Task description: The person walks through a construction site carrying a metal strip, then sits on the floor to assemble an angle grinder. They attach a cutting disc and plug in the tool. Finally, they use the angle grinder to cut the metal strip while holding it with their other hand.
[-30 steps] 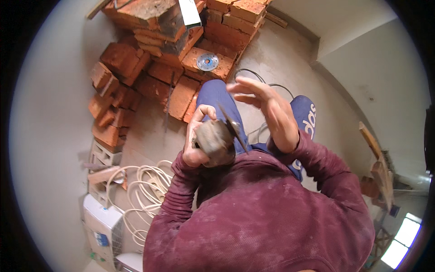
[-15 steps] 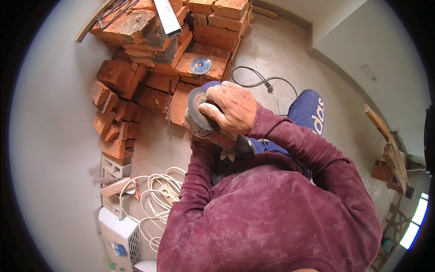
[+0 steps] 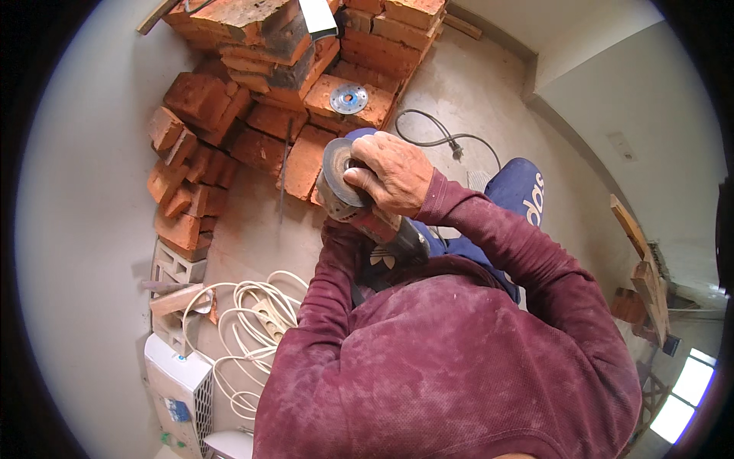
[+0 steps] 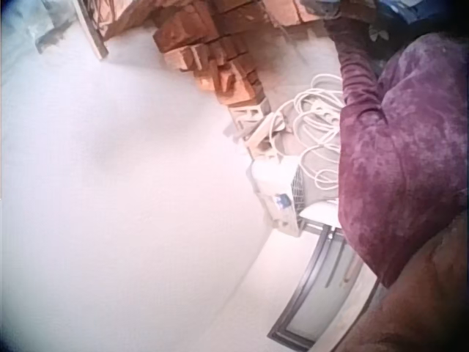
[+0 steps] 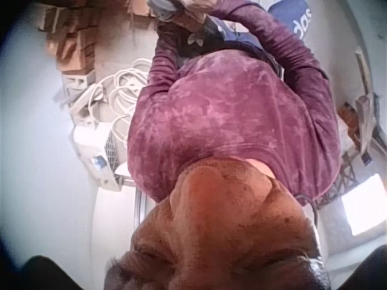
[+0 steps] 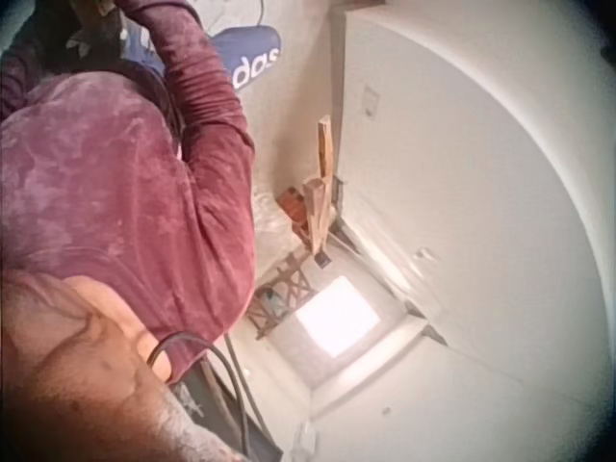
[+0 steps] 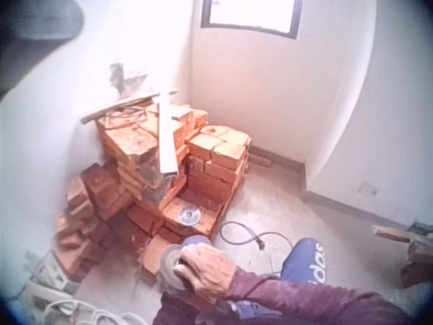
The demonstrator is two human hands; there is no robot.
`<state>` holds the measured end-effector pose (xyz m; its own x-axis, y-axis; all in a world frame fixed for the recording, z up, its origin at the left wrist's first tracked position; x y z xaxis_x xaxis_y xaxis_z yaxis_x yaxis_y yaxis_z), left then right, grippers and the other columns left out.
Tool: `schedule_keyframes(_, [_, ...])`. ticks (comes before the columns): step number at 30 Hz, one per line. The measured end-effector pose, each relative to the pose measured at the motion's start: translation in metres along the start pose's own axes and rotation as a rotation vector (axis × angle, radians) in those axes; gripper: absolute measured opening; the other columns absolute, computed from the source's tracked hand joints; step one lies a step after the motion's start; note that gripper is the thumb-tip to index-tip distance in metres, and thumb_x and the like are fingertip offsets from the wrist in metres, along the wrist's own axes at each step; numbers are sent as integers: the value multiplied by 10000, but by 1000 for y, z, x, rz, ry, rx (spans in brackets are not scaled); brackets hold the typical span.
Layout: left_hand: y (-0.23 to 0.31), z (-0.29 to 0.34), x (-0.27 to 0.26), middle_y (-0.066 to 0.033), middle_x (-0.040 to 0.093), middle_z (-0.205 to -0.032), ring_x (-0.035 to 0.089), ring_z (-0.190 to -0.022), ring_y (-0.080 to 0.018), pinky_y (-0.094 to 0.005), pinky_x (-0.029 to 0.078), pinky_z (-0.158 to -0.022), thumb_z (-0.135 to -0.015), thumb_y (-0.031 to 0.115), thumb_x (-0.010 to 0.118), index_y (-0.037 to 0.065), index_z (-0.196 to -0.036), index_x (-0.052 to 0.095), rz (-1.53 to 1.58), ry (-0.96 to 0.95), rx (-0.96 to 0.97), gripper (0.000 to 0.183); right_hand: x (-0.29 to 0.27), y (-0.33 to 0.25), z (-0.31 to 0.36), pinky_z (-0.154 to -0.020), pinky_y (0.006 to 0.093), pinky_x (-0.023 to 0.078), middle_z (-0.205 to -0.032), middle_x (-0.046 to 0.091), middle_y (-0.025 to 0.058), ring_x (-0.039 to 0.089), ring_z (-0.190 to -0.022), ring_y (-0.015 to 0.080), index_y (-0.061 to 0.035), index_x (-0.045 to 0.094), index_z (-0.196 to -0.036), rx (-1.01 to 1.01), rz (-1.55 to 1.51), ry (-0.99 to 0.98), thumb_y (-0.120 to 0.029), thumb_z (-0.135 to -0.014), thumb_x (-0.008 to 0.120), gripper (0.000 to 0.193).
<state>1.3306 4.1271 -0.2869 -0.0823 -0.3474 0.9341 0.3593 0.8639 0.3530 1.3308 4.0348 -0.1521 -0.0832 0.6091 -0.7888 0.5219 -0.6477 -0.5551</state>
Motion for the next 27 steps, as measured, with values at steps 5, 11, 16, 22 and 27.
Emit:
schedule_keyframes(5, [0, -6, -4, -114, 523, -1239, 529, -1130, -260, -401, 443, -970, -868, 485, 543, 51, -1302, 422, 30, 2, 0, 626, -15, 14, -10, -946, 414, 409, -1119, 542, 189, 532, -1053, 349, -41, 523, -1175, 50, -64, 24, -449, -860, 594, 520])
schedule_keyframes(11, [1, -9, -7, -116, 518, -1252, 524, -1142, -261, -405, 441, -978, -885, 479, 520, 52, -1310, 418, 57, -1, -3, 611, -13, 5, -25, -1059, 429, 332, -1350, 444, 255, 379, -1314, 355, -5, 422, -1356, 62, -62, -309, -570, -764, 665, 853])
schedule_keyframes(16, [2, -7, -12, -117, 514, -1262, 520, -1153, -262, -409, 439, -984, -899, 473, 500, 53, -1317, 415, 59, 5, -5, 599, -19, 8, -25, -928, 422, 399, -1123, 580, 200, 528, -1089, 335, -30, 569, -1146, 136, -9, -142, -449, -860, 600, 508])
schedule_keyframes(22, [11, -1, -12, -120, 509, -1275, 515, -1165, -263, -412, 437, -991, -917, 467, 476, 54, -1325, 411, 48, 29, 14, 585, -2, -1, -24, -799, 400, 417, -897, 577, 135, 547, -891, 316, -61, 567, -959, -130, 55, 12, -338, -833, 612, 308])
schedule_keyframes(27, [16, 6, -12, -121, 505, -1286, 511, -1175, -264, -416, 436, -997, -931, 462, 457, 55, -1332, 408, 32, 61, 42, 573, -12, 4, -26, -805, 397, 402, -863, 548, 116, 521, -844, 302, -54, 534, -919, -48, 9, 117, -327, -796, 645, 319])
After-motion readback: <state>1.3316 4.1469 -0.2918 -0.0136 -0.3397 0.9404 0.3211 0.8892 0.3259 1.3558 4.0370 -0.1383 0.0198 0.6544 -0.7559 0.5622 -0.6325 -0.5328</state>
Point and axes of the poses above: each hand's wrist, its own z-axis away from the middle knuckle, its own x-axis out of the palm, y = z × x, the point moved 4 cm from there along -z, towards the middle knuckle
